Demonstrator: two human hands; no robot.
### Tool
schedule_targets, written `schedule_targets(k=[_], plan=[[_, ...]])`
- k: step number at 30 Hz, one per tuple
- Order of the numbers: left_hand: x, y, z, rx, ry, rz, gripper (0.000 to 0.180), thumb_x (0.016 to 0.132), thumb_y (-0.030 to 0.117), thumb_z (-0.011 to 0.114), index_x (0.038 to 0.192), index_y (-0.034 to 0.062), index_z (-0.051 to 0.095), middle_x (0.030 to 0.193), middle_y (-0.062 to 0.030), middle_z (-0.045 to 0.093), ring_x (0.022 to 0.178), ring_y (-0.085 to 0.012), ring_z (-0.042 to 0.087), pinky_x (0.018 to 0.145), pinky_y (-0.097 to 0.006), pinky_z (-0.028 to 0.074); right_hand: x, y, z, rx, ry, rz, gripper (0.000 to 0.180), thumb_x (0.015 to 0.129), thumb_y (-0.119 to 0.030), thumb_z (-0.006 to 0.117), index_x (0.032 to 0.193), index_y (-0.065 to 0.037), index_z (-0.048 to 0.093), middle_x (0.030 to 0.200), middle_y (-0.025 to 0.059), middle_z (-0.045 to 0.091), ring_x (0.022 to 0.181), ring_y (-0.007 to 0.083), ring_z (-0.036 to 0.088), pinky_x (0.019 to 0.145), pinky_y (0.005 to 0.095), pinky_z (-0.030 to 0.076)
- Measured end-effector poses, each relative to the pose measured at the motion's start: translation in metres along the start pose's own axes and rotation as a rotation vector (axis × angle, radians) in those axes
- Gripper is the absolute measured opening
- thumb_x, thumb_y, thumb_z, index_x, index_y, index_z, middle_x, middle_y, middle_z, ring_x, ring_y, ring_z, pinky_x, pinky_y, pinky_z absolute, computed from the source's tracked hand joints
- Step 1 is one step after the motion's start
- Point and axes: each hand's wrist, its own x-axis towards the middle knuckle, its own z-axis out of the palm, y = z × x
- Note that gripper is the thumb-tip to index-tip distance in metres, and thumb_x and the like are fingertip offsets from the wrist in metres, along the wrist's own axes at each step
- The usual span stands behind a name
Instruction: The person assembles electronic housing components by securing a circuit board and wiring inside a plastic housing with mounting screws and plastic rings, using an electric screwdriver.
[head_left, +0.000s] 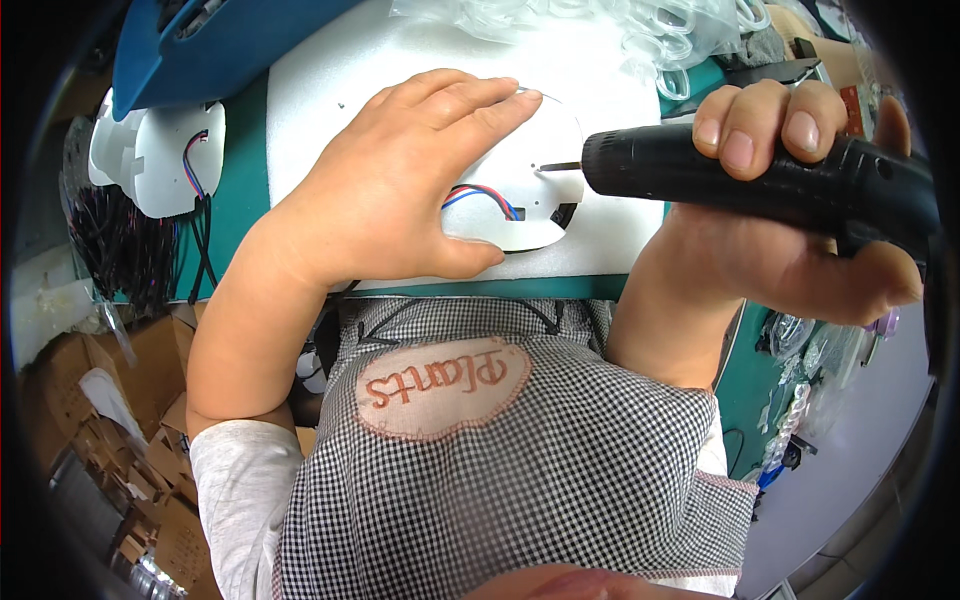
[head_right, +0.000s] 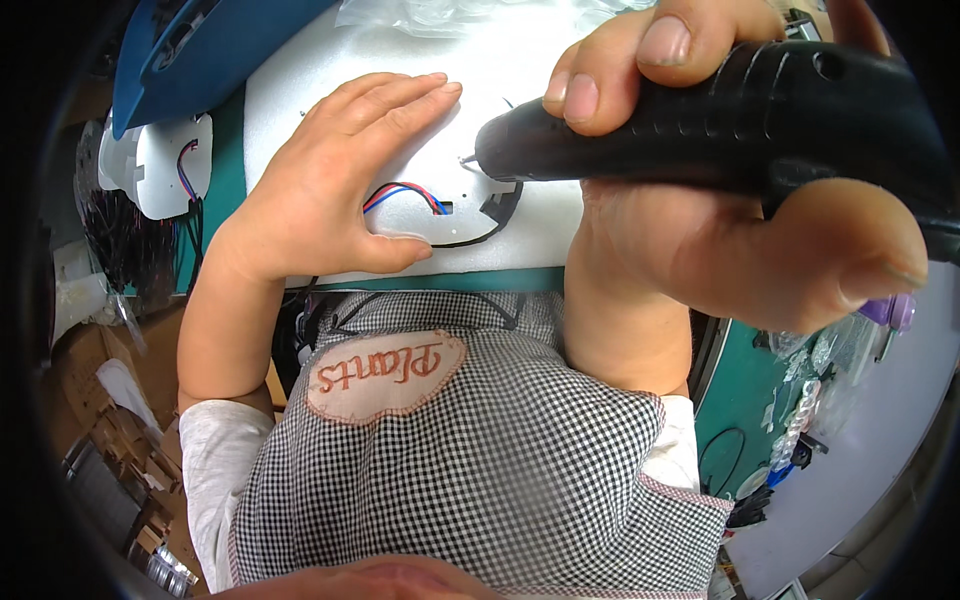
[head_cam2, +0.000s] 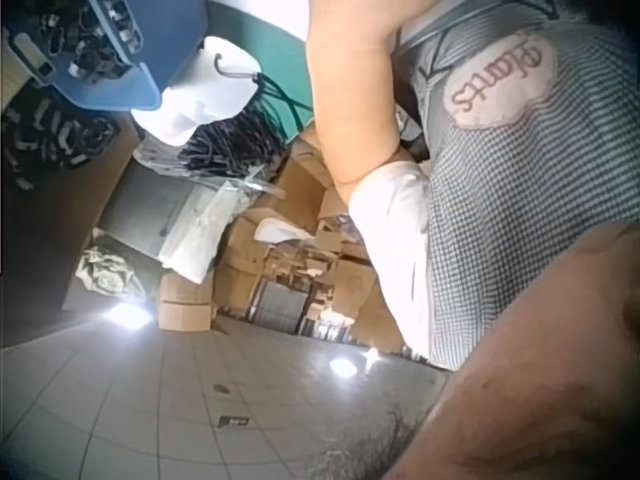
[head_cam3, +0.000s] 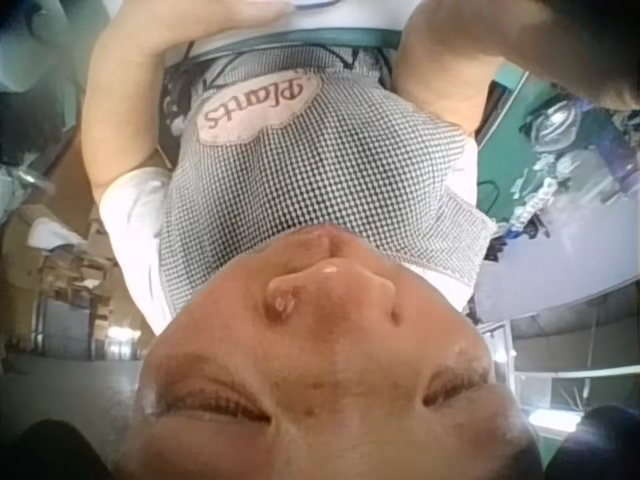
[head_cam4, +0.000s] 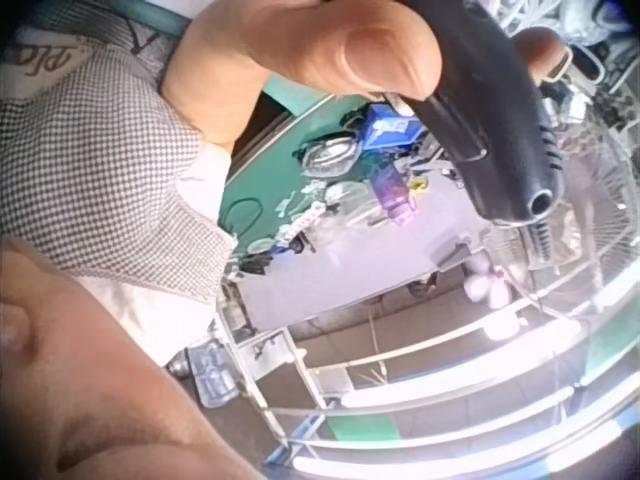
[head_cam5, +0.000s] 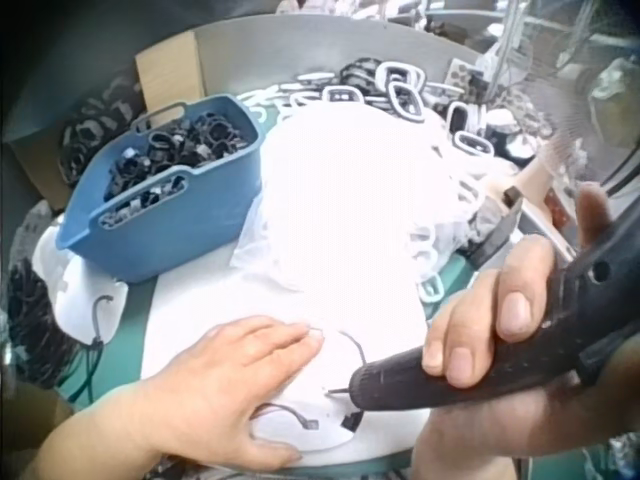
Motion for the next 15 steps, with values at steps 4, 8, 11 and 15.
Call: schedule_targets(k=[4, 8, 11, 15], plan=[[0.000, -0.001, 0.000, -0.005, 0.005, -0.001, 0.094, 0.053, 0.024, 0.079, 0.141, 0.0104, 0.048, 0.141, -0.0144, 0.049, 0.130, -0.0355, 0.044, 0.109, -0.044, 0.036, -0.002, 0.005, 0.002, -0.066, 0.051, -0.018, 0.092, 0.080, -0.079, 0.050, 0.139, -0.009, 0.042, 0.100, 0.0100, 0.058, 0.072, 0.0199, 0.062, 0.064, 0.0347, 0.052], [0.001, -0.001, 0.000, -0.016, -0.004, 0.005, 0.094, 0.053, 0.023, 0.079, 0.141, 0.0118, 0.047, 0.140, -0.0147, 0.050, 0.130, -0.0358, 0.044, 0.109, -0.044, 0.037, 0.003, 0.012, 0.024, -0.098, 0.172, -0.020, 0.093, 0.081, -0.079, 0.049, 0.140, -0.008, 0.039, 0.095, 0.0100, 0.057, 0.066, 0.0194, 0.060, 0.059, 0.0341, 0.052], [0.001, -0.002, 0.000, -0.028, -0.008, 0.010, 0.094, 0.054, 0.023, 0.079, 0.141, 0.0120, 0.047, 0.139, -0.0149, 0.050, 0.129, -0.0360, 0.044, 0.109, -0.044, 0.037, 0.018, 0.011, 0.036, -0.083, 0.049, -0.031, 0.095, 0.081, -0.079, 0.048, 0.142, -0.007, 0.037, 0.091, 0.0105, 0.056, 0.061, 0.0187, 0.058, 0.056, 0.0343, 0.051], [0.000, -0.005, 0.001, -0.064, -0.003, 0.022, 0.093, 0.054, 0.024, 0.080, 0.140, 0.0105, 0.047, 0.139, -0.0151, 0.049, 0.129, -0.0362, 0.044, 0.108, -0.044, 0.037, 0.026, 0.012, 0.046, -0.073, 0.014, 0.010, 0.099, 0.081, -0.076, 0.052, 0.147, -0.007, 0.026, 0.089, 0.0121, 0.055, 0.060, 0.0199, 0.057, 0.054, 0.0364, 0.051]])
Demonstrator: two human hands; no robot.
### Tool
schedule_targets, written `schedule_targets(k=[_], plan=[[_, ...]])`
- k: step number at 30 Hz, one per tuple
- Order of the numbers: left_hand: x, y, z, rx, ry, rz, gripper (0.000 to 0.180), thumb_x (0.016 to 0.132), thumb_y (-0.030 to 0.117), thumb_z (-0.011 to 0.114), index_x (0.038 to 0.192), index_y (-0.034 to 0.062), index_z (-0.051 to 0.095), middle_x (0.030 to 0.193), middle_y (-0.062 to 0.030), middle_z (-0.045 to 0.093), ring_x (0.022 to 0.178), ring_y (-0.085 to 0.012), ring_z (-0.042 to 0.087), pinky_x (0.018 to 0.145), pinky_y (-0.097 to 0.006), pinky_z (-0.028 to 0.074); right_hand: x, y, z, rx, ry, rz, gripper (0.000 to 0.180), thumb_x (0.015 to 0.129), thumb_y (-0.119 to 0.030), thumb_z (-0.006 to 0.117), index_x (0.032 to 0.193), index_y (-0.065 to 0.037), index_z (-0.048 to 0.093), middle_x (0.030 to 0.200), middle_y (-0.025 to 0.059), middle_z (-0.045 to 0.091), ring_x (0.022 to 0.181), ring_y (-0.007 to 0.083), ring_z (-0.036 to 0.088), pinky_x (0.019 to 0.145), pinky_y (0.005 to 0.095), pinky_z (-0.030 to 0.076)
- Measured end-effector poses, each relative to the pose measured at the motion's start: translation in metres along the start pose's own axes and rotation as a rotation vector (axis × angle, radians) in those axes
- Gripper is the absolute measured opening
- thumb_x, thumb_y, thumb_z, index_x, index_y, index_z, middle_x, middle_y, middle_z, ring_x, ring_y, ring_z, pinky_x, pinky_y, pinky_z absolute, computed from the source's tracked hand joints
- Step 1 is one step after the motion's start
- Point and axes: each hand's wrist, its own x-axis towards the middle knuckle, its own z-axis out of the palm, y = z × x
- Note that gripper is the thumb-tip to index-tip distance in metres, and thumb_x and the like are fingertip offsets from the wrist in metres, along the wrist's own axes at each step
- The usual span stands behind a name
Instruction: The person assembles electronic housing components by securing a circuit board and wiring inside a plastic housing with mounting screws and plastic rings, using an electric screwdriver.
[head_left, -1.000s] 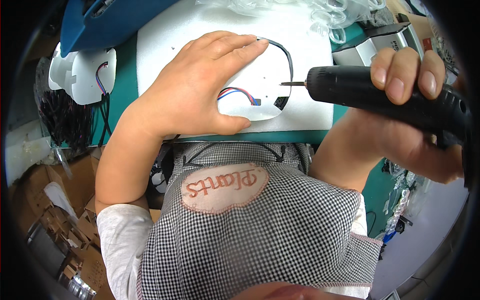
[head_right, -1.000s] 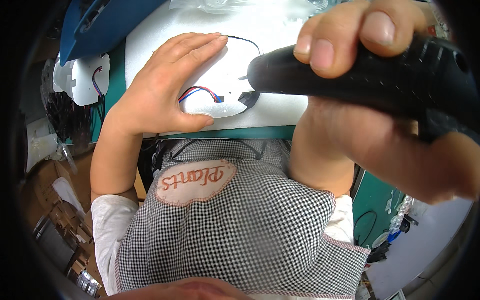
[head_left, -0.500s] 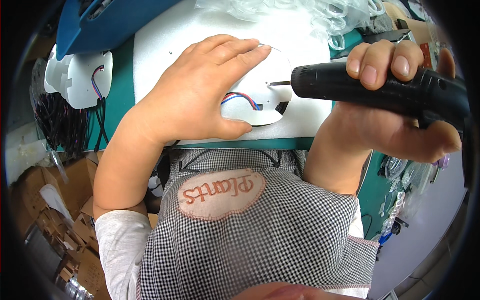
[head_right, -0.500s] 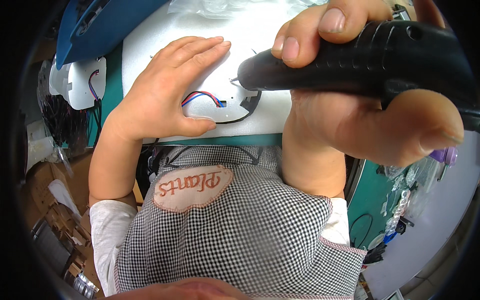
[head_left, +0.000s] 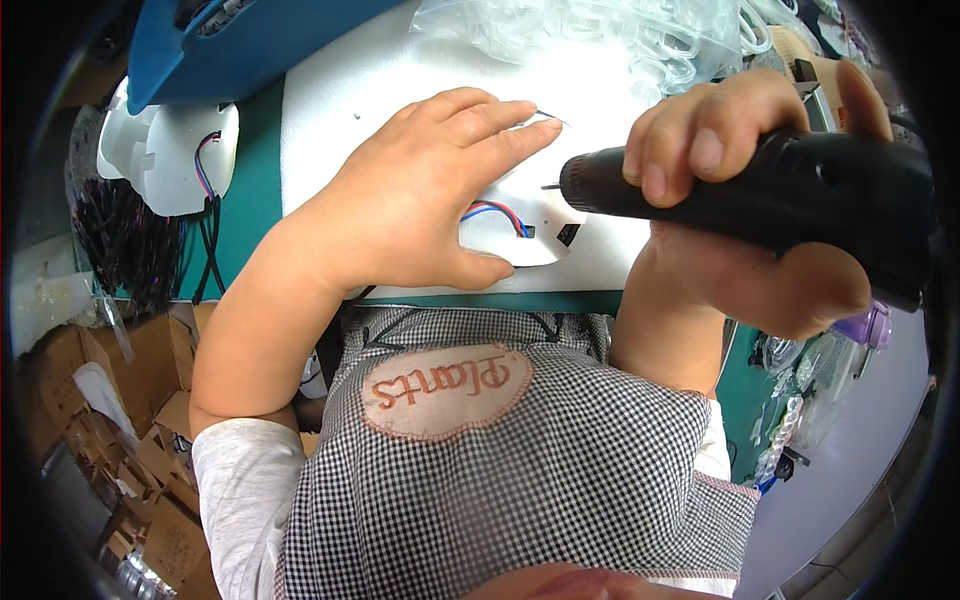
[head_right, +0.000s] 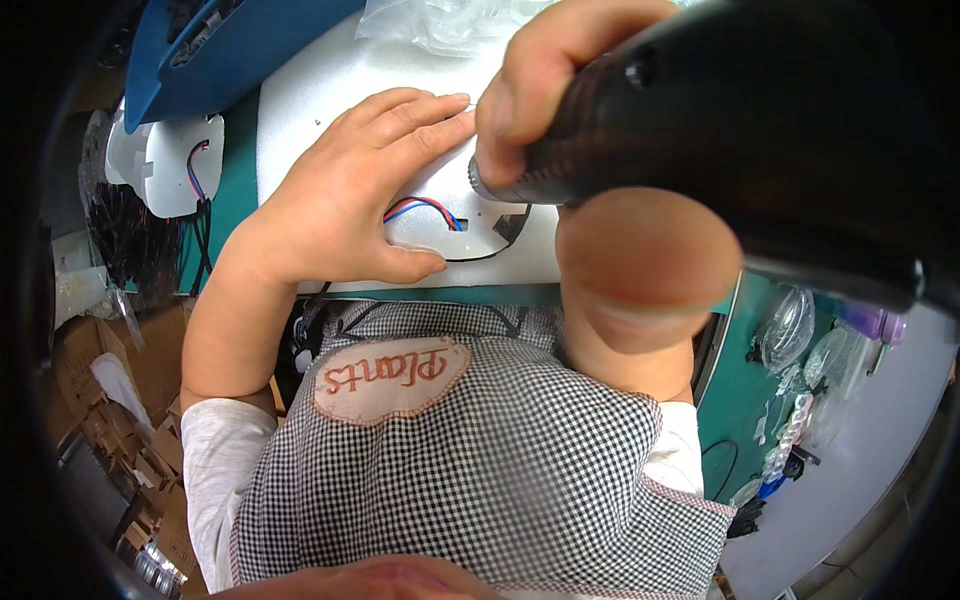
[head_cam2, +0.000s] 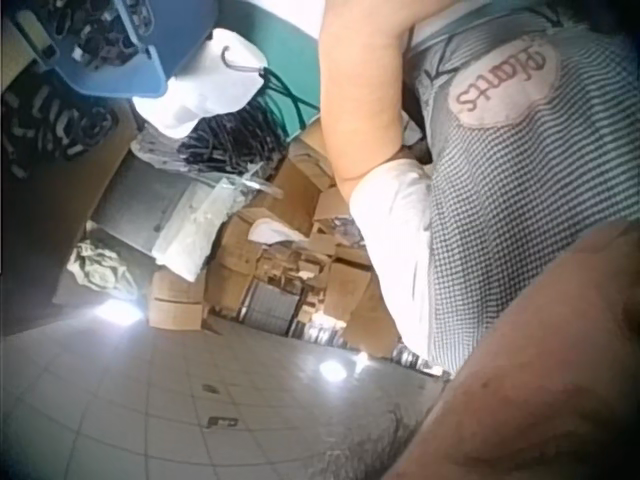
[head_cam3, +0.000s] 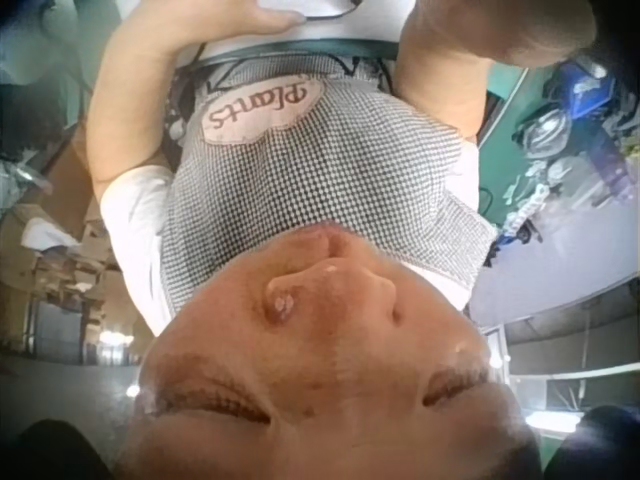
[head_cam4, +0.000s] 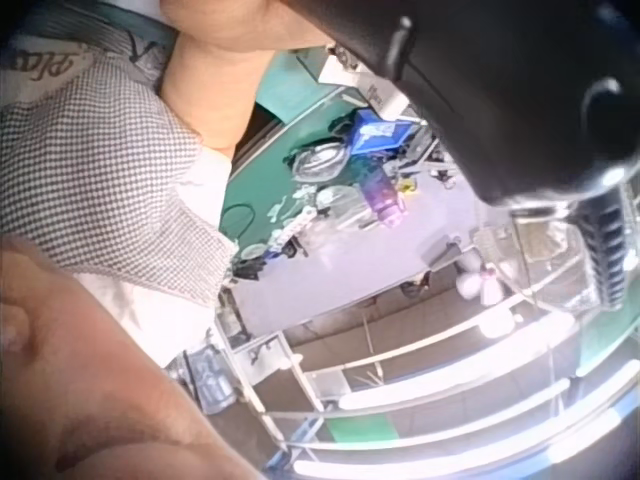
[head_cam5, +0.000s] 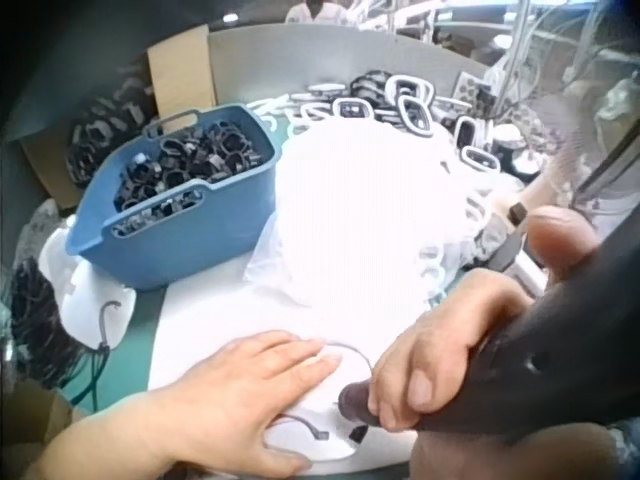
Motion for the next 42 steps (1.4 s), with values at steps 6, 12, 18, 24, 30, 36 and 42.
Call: schedule_targets(k=[6, 12, 18, 24, 30, 36, 42], plan=[[0.005, 0.002, 0.001, 0.017, -0.012, 0.003, 0.093, 0.053, 0.026, 0.080, 0.139, 0.0079, 0.048, 0.140, -0.0147, 0.049, 0.129, -0.0357, 0.044, 0.108, -0.044, 0.038, -0.011, -0.001, -0.002, 0.069, 0.300, -0.013, 0.088, 0.084, -0.075, 0.048, 0.140, -0.008, 0.036, 0.088, 0.0114, 0.056, 0.061, 0.0195, 0.057, 0.055, 0.0348, 0.050], [0.006, 0.010, -0.002, 0.027, -0.053, -0.040, 0.093, 0.050, 0.026, 0.078, 0.137, 0.0083, 0.050, 0.142, -0.0129, 0.048, 0.131, -0.0352, 0.043, 0.109, -0.044, 0.037, -0.029, -0.069, -0.051, -0.186, 0.624, -0.025, 0.079, 0.079, -0.077, 0.052, 0.124, -0.012, 0.053, 0.082, 0.0111, 0.056, 0.061, 0.0207, 0.059, 0.056, 0.0352, 0.050], [0.011, 0.015, -0.005, 0.092, -0.081, -0.073, 0.096, 0.046, 0.030, 0.074, 0.137, 0.0082, 0.052, 0.143, -0.0119, 0.049, 0.131, -0.0345, 0.044, 0.110, -0.044, 0.036, -0.047, -0.101, -0.071, -0.405, 0.830, -0.149, 0.067, 0.086, -0.070, 0.048, 0.123, -0.015, 0.049, 0.075, 0.0137, 0.064, 0.052, 0.0239, 0.062, 0.049, 0.0351, 0.053], [0.010, 0.017, -0.001, 0.062, -0.076, -0.082, 0.096, 0.046, 0.030, 0.074, 0.137, 0.0072, 0.052, 0.142, -0.0133, 0.049, 0.131, -0.0349, 0.044, 0.111, -0.044, 0.035, -0.060, -0.089, -0.082, -0.588, 0.868, -0.108, 0.071, 0.083, -0.061, 0.063, 0.132, -0.013, 0.042, 0.076, 0.0130, 0.063, 0.056, 0.0221, 0.062, 0.053, 0.0323, 0.055], [0.012, 0.014, -0.001, 0.080, -0.072, -0.041, 0.095, 0.047, 0.031, 0.075, 0.137, 0.0065, 0.052, 0.141, -0.0140, 0.050, 0.131, -0.0355, 0.044, 0.111, -0.044, 0.035, -0.062, -0.085, -0.086, -0.586, 0.910, -0.018, 0.054, 0.084, -0.059, 0.056, 0.119, -0.018, 0.053, 0.076, 0.0130, 0.061, 0.055, 0.0255, 0.059, 0.055, 0.0397, 0.051], [0.007, 0.009, -0.005, 0.086, -0.090, -0.047, 0.100, 0.052, 0.043, 0.080, 0.140, 0.0071, 0.048, 0.147, -0.0156, 0.044, 0.137, -0.0375, 0.039, 0.112, -0.046, 0.032, -0.053, -0.072, -0.061, -0.307, 0.724, 0.010, 0.064, 0.084, -0.064, 0.055, 0.123, -0.014, 0.053, 0.081, 0.0122, 0.061, 0.059, 0.0239, 0.061, 0.057, 0.0377, 0.052], [-0.007, 0.003, -0.012, 0.170, -0.014, -0.078, 0.124, 0.045, 0.066, 0.081, 0.145, 0.0065, 0.039, 0.152, -0.0173, 0.035, 0.140, -0.0387, 0.032, 0.113, -0.047, 0.030, -0.036, -0.060, -0.063, -0.043, 0.152, 0.115, 0.083, 0.080, -0.072, 0.058, 0.131, -0.009, 0.049, 0.095, 0.0105, 0.056, 0.072, 0.0208, 0.060, 0.066, 0.0372, 0.051]])
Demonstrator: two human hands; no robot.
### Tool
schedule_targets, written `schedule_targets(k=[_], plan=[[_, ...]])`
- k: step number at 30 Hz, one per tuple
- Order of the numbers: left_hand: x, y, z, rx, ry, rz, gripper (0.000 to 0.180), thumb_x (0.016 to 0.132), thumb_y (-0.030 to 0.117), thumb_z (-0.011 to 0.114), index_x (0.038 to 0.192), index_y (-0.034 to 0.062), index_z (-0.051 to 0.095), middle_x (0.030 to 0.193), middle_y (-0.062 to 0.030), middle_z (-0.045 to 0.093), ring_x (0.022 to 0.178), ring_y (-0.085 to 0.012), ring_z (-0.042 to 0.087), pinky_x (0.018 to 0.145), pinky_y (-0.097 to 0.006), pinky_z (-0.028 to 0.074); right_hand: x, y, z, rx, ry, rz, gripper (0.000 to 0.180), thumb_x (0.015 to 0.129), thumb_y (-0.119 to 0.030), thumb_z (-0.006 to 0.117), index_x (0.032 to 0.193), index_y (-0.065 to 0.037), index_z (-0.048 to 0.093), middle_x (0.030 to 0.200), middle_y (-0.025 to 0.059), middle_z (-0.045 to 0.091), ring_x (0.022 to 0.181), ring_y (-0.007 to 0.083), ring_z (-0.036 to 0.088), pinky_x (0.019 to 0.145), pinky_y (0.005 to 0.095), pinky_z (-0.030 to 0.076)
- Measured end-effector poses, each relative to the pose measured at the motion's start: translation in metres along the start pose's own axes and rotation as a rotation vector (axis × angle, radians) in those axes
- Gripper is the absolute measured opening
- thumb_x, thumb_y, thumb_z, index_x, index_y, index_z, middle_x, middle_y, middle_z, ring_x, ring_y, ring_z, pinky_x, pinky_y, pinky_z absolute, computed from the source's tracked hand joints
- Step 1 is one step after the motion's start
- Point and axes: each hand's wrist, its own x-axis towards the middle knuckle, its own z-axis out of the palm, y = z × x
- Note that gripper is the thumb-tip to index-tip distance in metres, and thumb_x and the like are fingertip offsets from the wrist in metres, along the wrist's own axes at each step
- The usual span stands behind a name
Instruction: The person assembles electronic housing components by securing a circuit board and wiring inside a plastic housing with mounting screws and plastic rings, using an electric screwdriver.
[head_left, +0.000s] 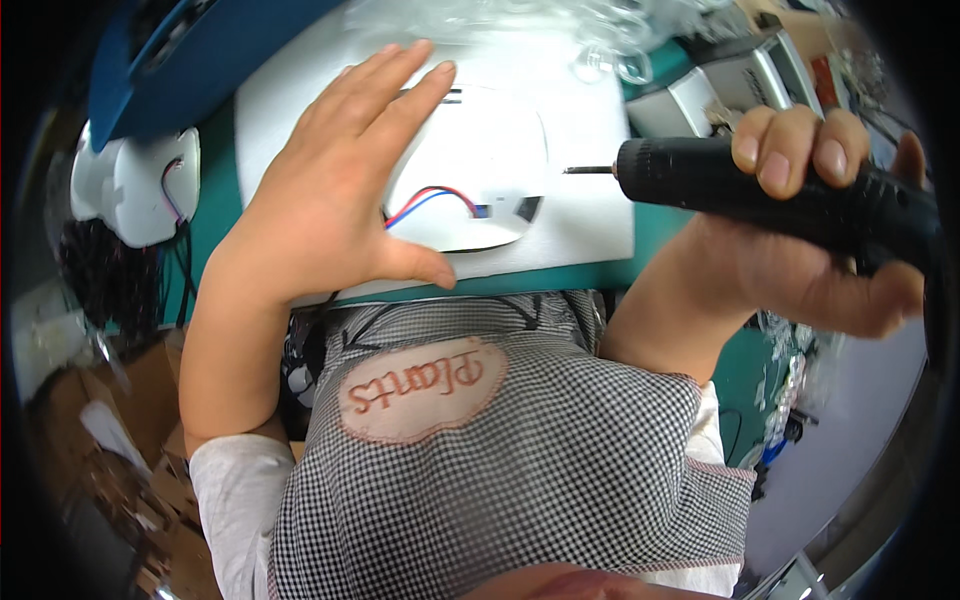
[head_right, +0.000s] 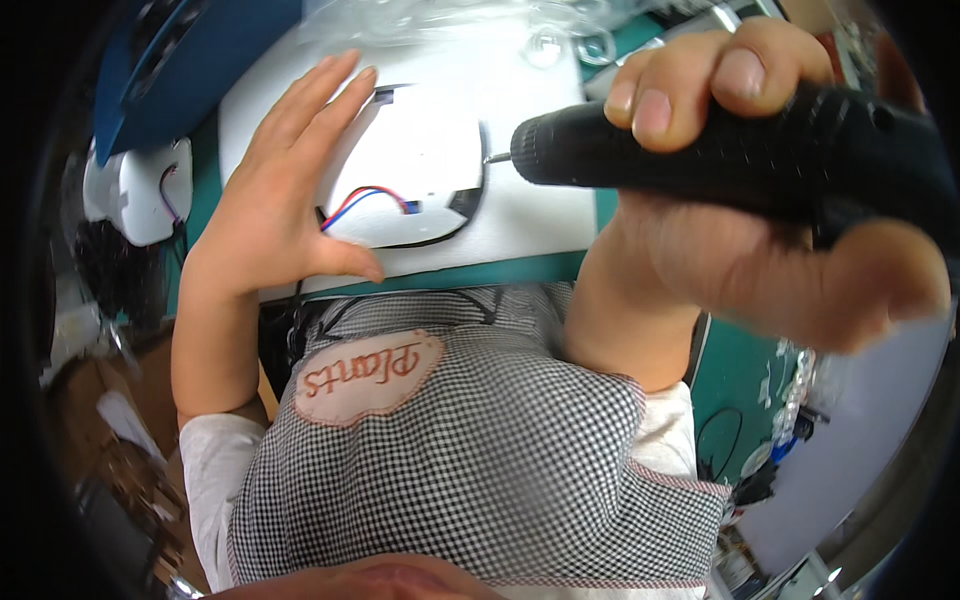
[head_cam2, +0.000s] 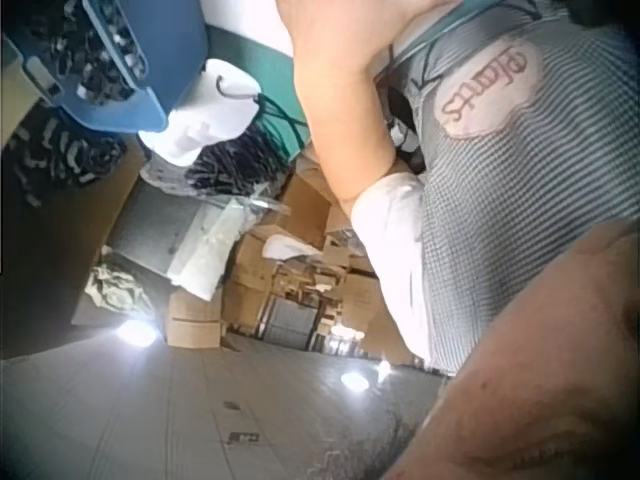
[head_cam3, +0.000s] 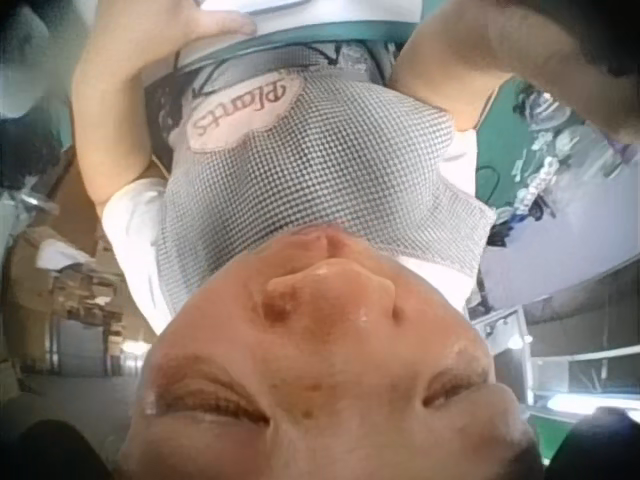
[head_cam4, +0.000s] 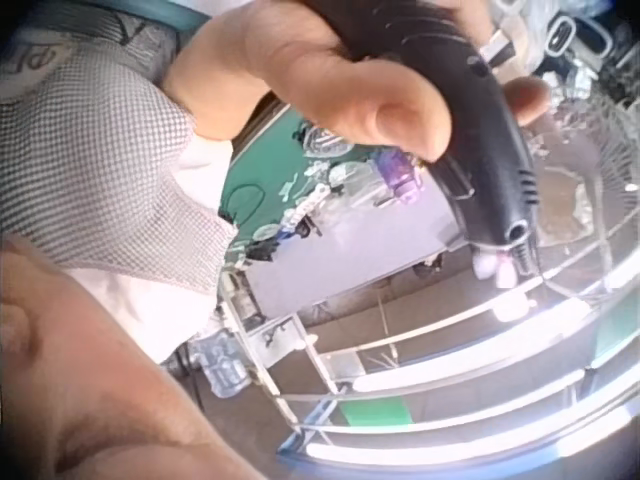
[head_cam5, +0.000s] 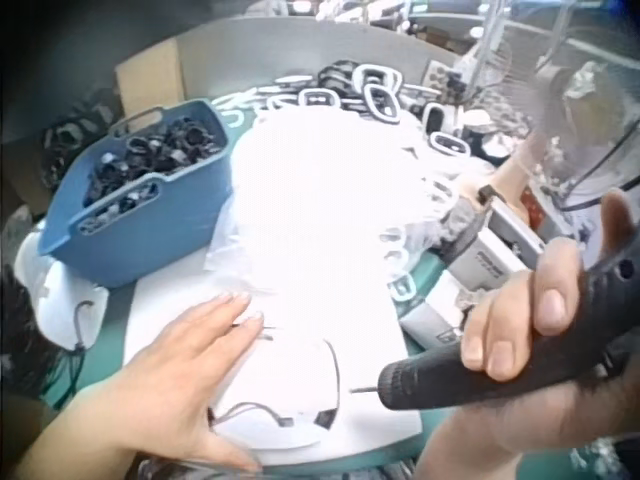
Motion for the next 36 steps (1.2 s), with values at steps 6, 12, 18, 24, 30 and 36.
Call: schedule_targets(k=[6, 12, 18, 24, 30, 36], plan=[[-0.011, -0.011, 0.009, -0.063, 0.019, -0.065, 0.119, 0.048, 0.059, 0.084, 0.144, 0.0062, 0.038, 0.150, -0.0179, 0.036, 0.139, -0.0377, 0.033, 0.114, -0.045, 0.031, 0.019, 0.026, 0.062, 0.092, 0.000, -0.093, 0.087, 0.074, -0.073, 0.065, 0.131, -0.012, 0.042, 0.095, 0.0077, 0.055, 0.072, 0.0183, 0.058, 0.066, 0.0335, 0.049], [-0.014, -0.021, 0.025, -0.327, 0.064, -0.074, 0.112, 0.049, 0.043, 0.089, 0.143, 0.0067, 0.039, 0.146, -0.0164, 0.042, 0.133, -0.0363, 0.041, 0.111, -0.043, 0.036, 0.030, 0.044, 0.069, 0.128, -0.099, -0.118, 0.092, 0.075, -0.075, 0.063, 0.136, -0.012, 0.037, 0.099, 0.0081, 0.056, 0.073, 0.0186, 0.059, 0.067, 0.0342, 0.049], [-0.009, -0.023, 0.026, -0.336, 0.073, -0.039, 0.112, 0.049, 0.036, 0.090, 0.144, 0.0057, 0.038, 0.143, -0.0158, 0.045, 0.132, -0.0347, 0.043, 0.110, -0.042, 0.037, 0.037, 0.054, 0.066, 0.121, -0.206, -0.141, 0.096, 0.078, -0.080, 0.053, 0.142, -0.012, 0.035, 0.101, 0.0094, 0.058, 0.074, 0.0203, 0.060, 0.064, 0.0360, 0.050], [-0.007, -0.019, 0.023, -0.350, 0.055, -0.072, 0.111, 0.049, 0.031, 0.090, 0.145, 0.0058, 0.038, 0.143, -0.0170, 0.045, 0.132, -0.0349, 0.043, 0.110, -0.042, 0.036, 0.038, 0.056, 0.085, 0.038, -0.096, -0.187, 0.093, 0.081, -0.080, 0.049, 0.143, -0.011, 0.037, 0.099, 0.0122, 0.058, 0.066, 0.0212, 0.060, 0.058, 0.0367, 0.051], [-0.011, -0.021, 0.024, -0.342, 0.082, -0.067, 0.110, 0.050, 0.031, 0.089, 0.144, 0.0050, 0.038, 0.142, -0.0191, 0.046, 0.130, -0.0361, 0.044, 0.109, -0.042, 0.037, 0.043, 0.044, 0.117, 0.005, -0.166, -0.144, 0.098, 0.081, -0.075, 0.053, 0.150, -0.012, 0.023, 0.096, 0.0152, 0.056, 0.065, 0.0232, 0.059, 0.056, 0.0381, 0.052], [-0.009, -0.023, 0.025, -0.364, 0.052, -0.047, 0.104, 0.057, 0.034, 0.087, 0.143, 0.0032, 0.038, 0.144, -0.0197, 0.043, 0.135, -0.0333, 0.041, 0.110, -0.040, 0.037, 0.052, 0.042, 0.146, -0.070, -0.169, -0.059, 0.105, 0.079, -0.068, 0.064, 0.152, -0.011, 0.015, 0.088, 0.0152, 0.055, 0.061, 0.0226, 0.058, 0.053, 0.0363, 0.053]])
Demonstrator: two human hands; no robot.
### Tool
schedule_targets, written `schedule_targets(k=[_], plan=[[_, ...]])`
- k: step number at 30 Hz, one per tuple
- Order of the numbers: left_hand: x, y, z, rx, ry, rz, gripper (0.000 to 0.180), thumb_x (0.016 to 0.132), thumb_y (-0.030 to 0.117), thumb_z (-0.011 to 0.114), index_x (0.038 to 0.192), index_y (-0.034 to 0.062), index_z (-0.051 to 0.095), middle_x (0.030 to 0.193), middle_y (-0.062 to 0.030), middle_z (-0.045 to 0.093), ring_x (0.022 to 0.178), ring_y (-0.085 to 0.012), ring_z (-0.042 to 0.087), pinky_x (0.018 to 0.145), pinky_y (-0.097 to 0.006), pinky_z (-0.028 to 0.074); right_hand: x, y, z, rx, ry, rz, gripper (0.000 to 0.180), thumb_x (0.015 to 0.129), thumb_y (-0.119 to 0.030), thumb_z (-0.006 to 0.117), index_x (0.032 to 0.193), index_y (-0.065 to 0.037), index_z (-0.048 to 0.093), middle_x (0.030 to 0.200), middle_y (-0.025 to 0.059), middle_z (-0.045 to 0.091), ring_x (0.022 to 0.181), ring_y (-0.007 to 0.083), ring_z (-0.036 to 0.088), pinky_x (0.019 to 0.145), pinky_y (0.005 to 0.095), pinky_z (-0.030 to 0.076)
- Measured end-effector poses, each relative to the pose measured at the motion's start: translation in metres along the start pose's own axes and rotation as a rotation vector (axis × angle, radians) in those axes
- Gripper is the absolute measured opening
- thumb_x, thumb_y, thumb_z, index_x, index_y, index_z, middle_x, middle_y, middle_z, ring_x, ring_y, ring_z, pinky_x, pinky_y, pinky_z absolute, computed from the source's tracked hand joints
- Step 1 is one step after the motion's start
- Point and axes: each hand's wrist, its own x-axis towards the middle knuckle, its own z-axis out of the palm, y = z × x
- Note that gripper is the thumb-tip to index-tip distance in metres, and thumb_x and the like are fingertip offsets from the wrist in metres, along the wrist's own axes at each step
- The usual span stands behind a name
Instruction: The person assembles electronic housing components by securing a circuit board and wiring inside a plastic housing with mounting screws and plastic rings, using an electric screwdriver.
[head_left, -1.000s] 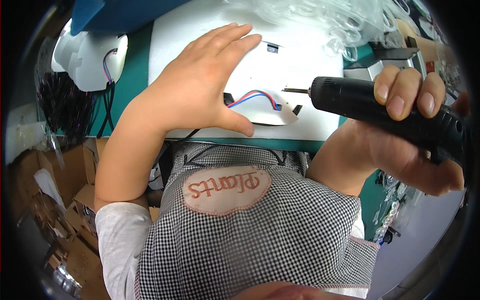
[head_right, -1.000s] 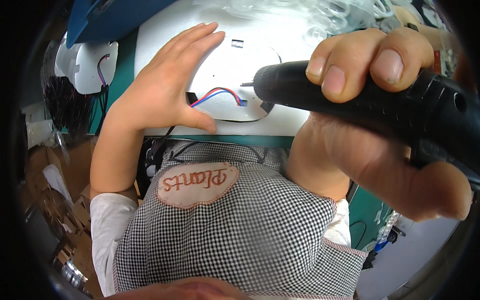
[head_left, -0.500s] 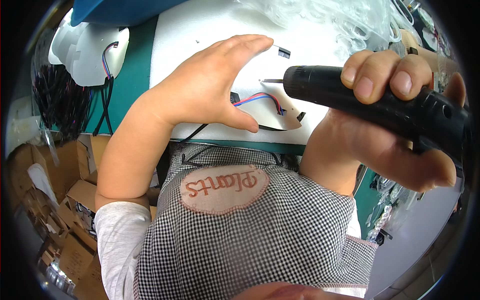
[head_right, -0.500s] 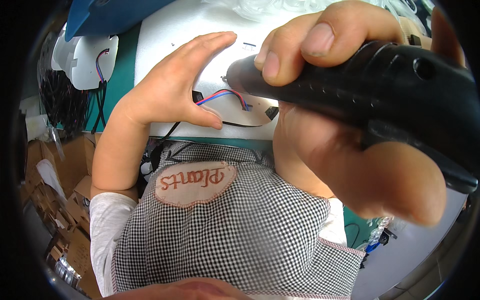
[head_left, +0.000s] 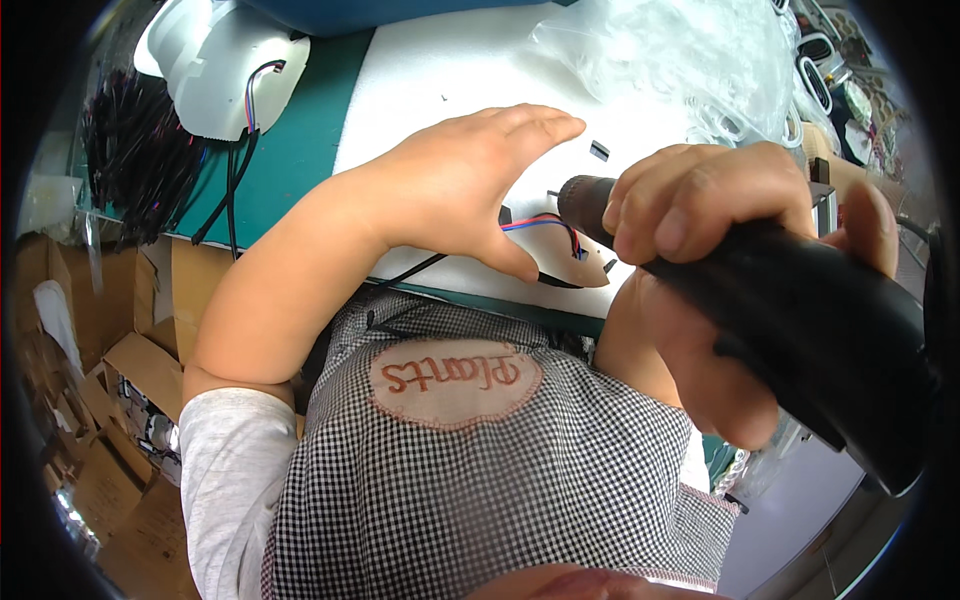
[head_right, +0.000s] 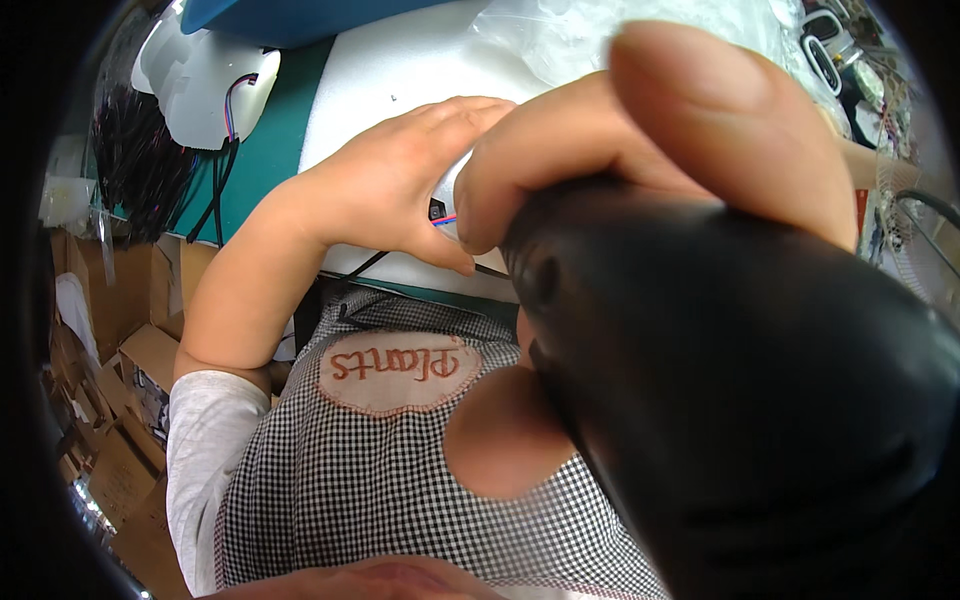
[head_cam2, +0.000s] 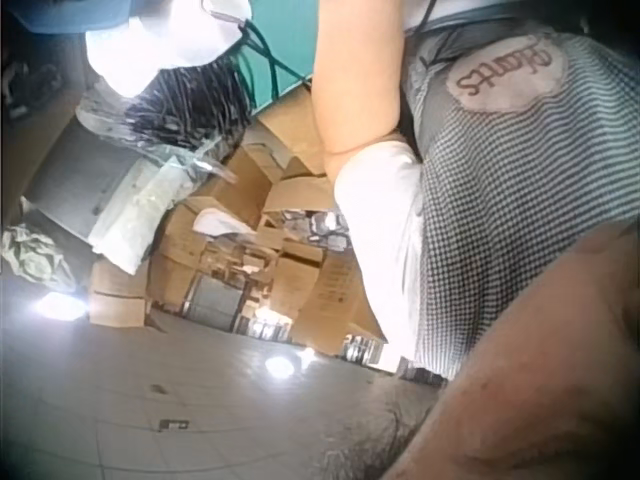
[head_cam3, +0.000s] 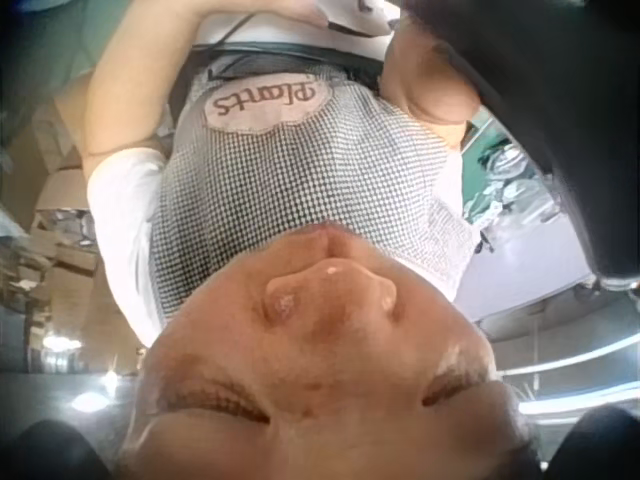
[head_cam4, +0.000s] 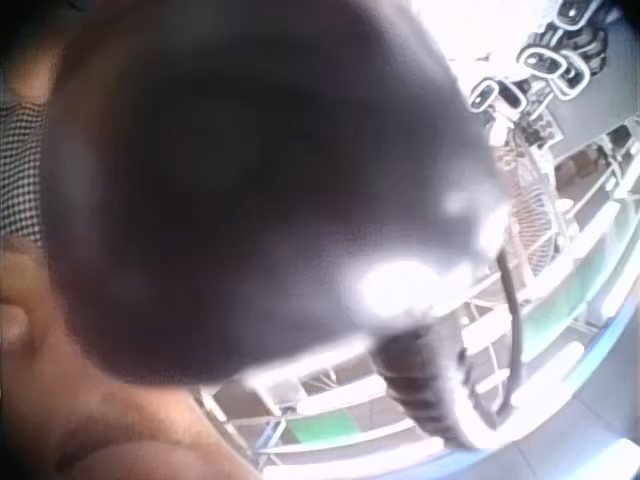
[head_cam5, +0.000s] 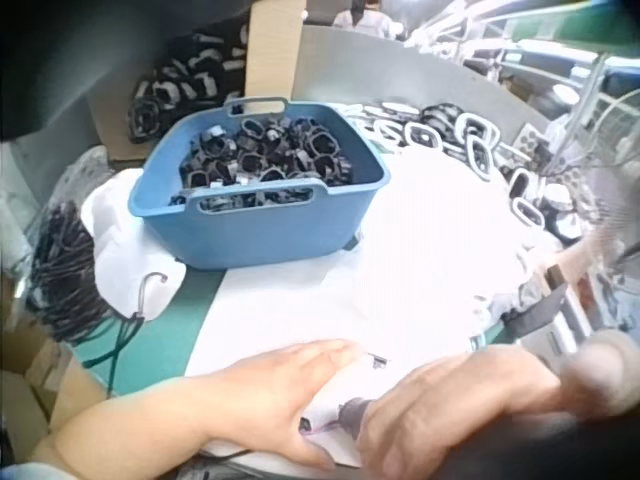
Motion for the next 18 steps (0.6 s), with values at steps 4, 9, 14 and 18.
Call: schedule_targets(k=[4, 9, 14, 18], plan=[[-0.003, 0.001, -0.002, 0.021, 0.003, 0.007, 0.105, 0.057, 0.035, 0.087, 0.143, 0.0032, 0.037, 0.145, -0.0191, 0.043, 0.135, -0.0327, 0.041, 0.110, -0.040, 0.037, 0.014, 0.016, -0.017, -0.018, -0.242, -0.098, 0.102, 0.080, -0.070, 0.060, 0.150, -0.011, 0.015, 0.086, 0.0146, 0.054, 0.057, 0.0212, 0.057, 0.051, 0.0351, 0.053], [-0.003, 0.000, -0.005, 0.001, 0.002, 0.010, 0.105, 0.057, 0.035, 0.088, 0.143, 0.0033, 0.037, 0.145, -0.0191, 0.042, 0.135, -0.0325, 0.040, 0.110, -0.040, 0.037, 0.003, 0.019, -0.030, -0.065, -0.212, -0.019, 0.099, 0.081, -0.071, 0.057, 0.148, -0.010, 0.016, 0.083, 0.0139, 0.054, 0.053, 0.0199, 0.056, 0.048, 0.0339, 0.052], [-0.008, 0.001, -0.003, 0.029, 0.038, -0.032, 0.110, 0.053, 0.032, 0.089, 0.145, 0.0050, 0.035, 0.145, -0.0207, 0.041, 0.134, -0.0366, 0.040, 0.111, -0.043, 0.035, -0.007, 0.025, 0.005, 0.069, 0.316, 0.054, 0.090, 0.081, -0.070, 0.060, 0.142, -0.012, 0.029, 0.079, 0.0118, 0.054, 0.052, 0.0200, 0.054, 0.049, 0.0343, 0.050], [-0.008, 0.008, -0.007, 0.204, -0.002, -0.038, 0.110, 0.054, 0.033, 0.089, 0.145, 0.0036, 0.034, 0.147, -0.0212, 0.039, 0.135, -0.0367, 0.039, 0.111, -0.042, 0.036, -0.018, 0.026, -0.002, 0.096, 0.441, 0.004, 0.085, 0.080, -0.072, 0.059, 0.137, -0.014, 0.034, 0.079, 0.0090, 0.055, 0.056, 0.0189, 0.054, 0.052, 0.0333, 0.049]])
